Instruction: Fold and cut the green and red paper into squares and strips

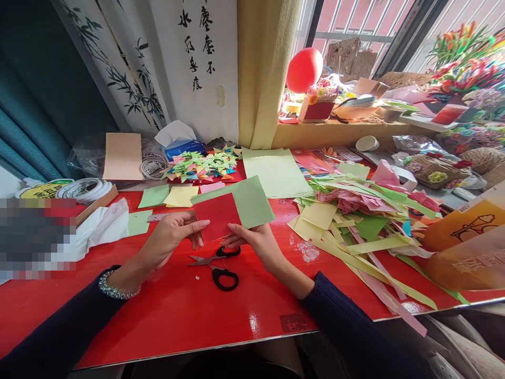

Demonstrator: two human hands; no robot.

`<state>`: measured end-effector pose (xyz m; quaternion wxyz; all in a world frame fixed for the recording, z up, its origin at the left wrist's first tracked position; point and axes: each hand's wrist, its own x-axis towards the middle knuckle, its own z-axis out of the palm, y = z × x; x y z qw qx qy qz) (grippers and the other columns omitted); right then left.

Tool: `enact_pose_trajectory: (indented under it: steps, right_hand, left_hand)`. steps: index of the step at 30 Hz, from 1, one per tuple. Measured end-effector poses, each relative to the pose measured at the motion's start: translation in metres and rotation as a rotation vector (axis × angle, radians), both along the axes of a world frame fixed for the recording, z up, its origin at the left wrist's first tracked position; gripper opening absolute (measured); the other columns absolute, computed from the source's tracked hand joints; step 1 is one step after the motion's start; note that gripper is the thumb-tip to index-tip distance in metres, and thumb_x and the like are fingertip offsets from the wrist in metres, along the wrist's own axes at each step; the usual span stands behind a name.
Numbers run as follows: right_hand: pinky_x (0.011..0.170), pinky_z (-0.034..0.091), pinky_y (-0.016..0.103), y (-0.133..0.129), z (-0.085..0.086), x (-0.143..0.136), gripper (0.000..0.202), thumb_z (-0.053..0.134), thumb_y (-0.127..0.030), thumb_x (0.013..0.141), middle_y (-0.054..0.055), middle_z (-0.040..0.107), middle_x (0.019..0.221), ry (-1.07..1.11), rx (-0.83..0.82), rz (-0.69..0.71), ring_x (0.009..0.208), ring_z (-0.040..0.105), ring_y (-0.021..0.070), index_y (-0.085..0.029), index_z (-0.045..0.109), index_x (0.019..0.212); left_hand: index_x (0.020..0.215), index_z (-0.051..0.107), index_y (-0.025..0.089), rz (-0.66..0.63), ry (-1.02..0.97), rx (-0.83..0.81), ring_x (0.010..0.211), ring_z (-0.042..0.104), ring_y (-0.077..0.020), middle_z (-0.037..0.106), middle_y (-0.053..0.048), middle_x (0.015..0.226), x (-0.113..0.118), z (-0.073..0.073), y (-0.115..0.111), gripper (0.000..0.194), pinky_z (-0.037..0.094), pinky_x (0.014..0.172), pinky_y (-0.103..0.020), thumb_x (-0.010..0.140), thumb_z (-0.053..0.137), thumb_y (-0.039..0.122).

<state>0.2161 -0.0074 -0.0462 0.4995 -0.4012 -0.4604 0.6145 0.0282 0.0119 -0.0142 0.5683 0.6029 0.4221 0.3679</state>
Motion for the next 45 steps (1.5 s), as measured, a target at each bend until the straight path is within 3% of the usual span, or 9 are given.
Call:
enact_pose_trajectory:
  steps: [5, 11, 16, 19, 25, 30, 33, 39, 45]
  right_hand:
    - [0.057, 0.052, 0.029, 0.000, 0.001, -0.001, 0.022, 0.065, -0.032, 0.072, 0.007, 0.068, 0.062, 0.003, 0.003, -0.002, 0.058, 0.066, 0.0190, -0.010, 0.063, 0.074]
    - [0.058, 0.052, 0.029, -0.002, 0.001, -0.006, 0.025, 0.065, -0.035, 0.071, 0.008, 0.068, 0.064, -0.026, 0.012, 0.012, 0.058, 0.066, 0.0181, -0.010, 0.063, 0.076]
    - [0.059, 0.052, 0.030, 0.000, 0.002, -0.005, 0.032, 0.060, -0.041, 0.073, 0.008, 0.067, 0.067, -0.161, -0.012, 0.071, 0.060, 0.065, 0.0174, -0.010, 0.061, 0.079]
    - [0.063, 0.052, 0.031, -0.004, 0.004, -0.001, 0.036, 0.062, -0.042, 0.071, 0.007, 0.065, 0.078, -0.413, 0.084, 0.079, 0.069, 0.064, 0.0176, -0.012, 0.058, 0.092]
    - [0.084, 0.044, 0.037, -0.036, 0.006, -0.004, 0.029, 0.061, -0.024, 0.075, 0.009, 0.058, 0.101, -1.143, 0.582, 0.276, 0.095, 0.054, 0.0225, -0.016, 0.058, 0.103]
    - [0.061, 0.043, 0.032, -0.042, 0.016, 0.005, 0.025, 0.051, -0.018, 0.077, 0.008, 0.059, 0.083, -1.413, 0.449, 0.317, 0.069, 0.056, 0.0198, -0.013, 0.058, 0.101]
    - [0.058, 0.041, 0.027, -0.034, 0.019, 0.015, 0.019, 0.052, -0.021, 0.076, 0.004, 0.058, 0.074, -1.177, 0.290, 0.396, 0.063, 0.053, 0.0149, -0.017, 0.061, 0.092]
    - [0.060, 0.046, 0.024, -0.017, 0.015, 0.014, 0.047, 0.061, -0.024, 0.071, -0.001, 0.048, 0.079, -0.336, -0.062, 0.429, 0.066, 0.051, 0.0103, -0.022, 0.048, 0.115]
    - [0.046, 0.042, 0.022, -0.008, 0.013, 0.004, 0.049, 0.067, -0.047, 0.064, -0.001, 0.046, 0.074, -0.215, -0.048, 0.338, 0.056, 0.046, 0.0089, -0.017, 0.056, 0.101]
  left_hand:
    - [0.074, 0.060, 0.015, 0.053, -0.073, -0.100, 0.047, 0.054, -0.0096, 0.060, 0.000, 0.063, 0.007, -0.005, -0.007, 0.022, 0.041, 0.040, -0.019, 0.069, 0.065, 0.036]
    - [0.080, 0.066, 0.018, 0.154, -0.122, -0.239, 0.054, 0.060, -0.0135, 0.066, -0.002, 0.071, 0.019, -0.011, -0.021, 0.025, 0.049, 0.048, -0.024, 0.067, 0.067, 0.038]
    - [0.068, 0.068, 0.014, 0.226, -0.146, -0.165, 0.065, 0.064, -0.0175, 0.070, -0.005, 0.070, 0.018, -0.013, -0.017, 0.021, 0.052, 0.060, -0.026, 0.065, 0.069, 0.035]
    - [0.066, 0.069, 0.013, 0.263, -0.164, -0.089, 0.066, 0.065, -0.0172, 0.070, -0.005, 0.067, 0.007, -0.013, -0.005, 0.018, 0.052, 0.066, -0.027, 0.064, 0.070, 0.032]
    - [0.070, 0.069, 0.013, 0.280, -0.210, -0.051, 0.068, 0.064, -0.0159, 0.071, -0.005, 0.075, -0.016, -0.009, 0.015, 0.017, 0.051, 0.066, -0.027, 0.062, 0.072, 0.028]
    - [0.069, 0.069, 0.013, 0.252, -0.218, -0.060, 0.067, 0.065, -0.0154, 0.071, -0.004, 0.071, -0.020, -0.003, 0.016, 0.015, 0.051, 0.064, -0.025, 0.061, 0.073, 0.025]
    - [0.067, 0.069, 0.012, 0.313, -0.214, -0.062, 0.067, 0.065, -0.0166, 0.071, -0.006, 0.069, -0.021, 0.001, 0.016, 0.014, 0.052, 0.066, -0.026, 0.059, 0.073, 0.023]
    - [0.073, 0.070, 0.013, 0.385, -0.328, 0.006, 0.072, 0.067, -0.0196, 0.071, -0.005, 0.075, -0.020, 0.011, 0.014, 0.015, 0.055, 0.066, -0.030, 0.062, 0.072, 0.023]
    - [0.063, 0.069, 0.015, 0.398, -0.299, -0.006, 0.073, 0.065, -0.0185, 0.070, -0.003, 0.071, -0.018, 0.012, 0.008, 0.009, 0.056, 0.069, -0.030, 0.060, 0.073, 0.023]
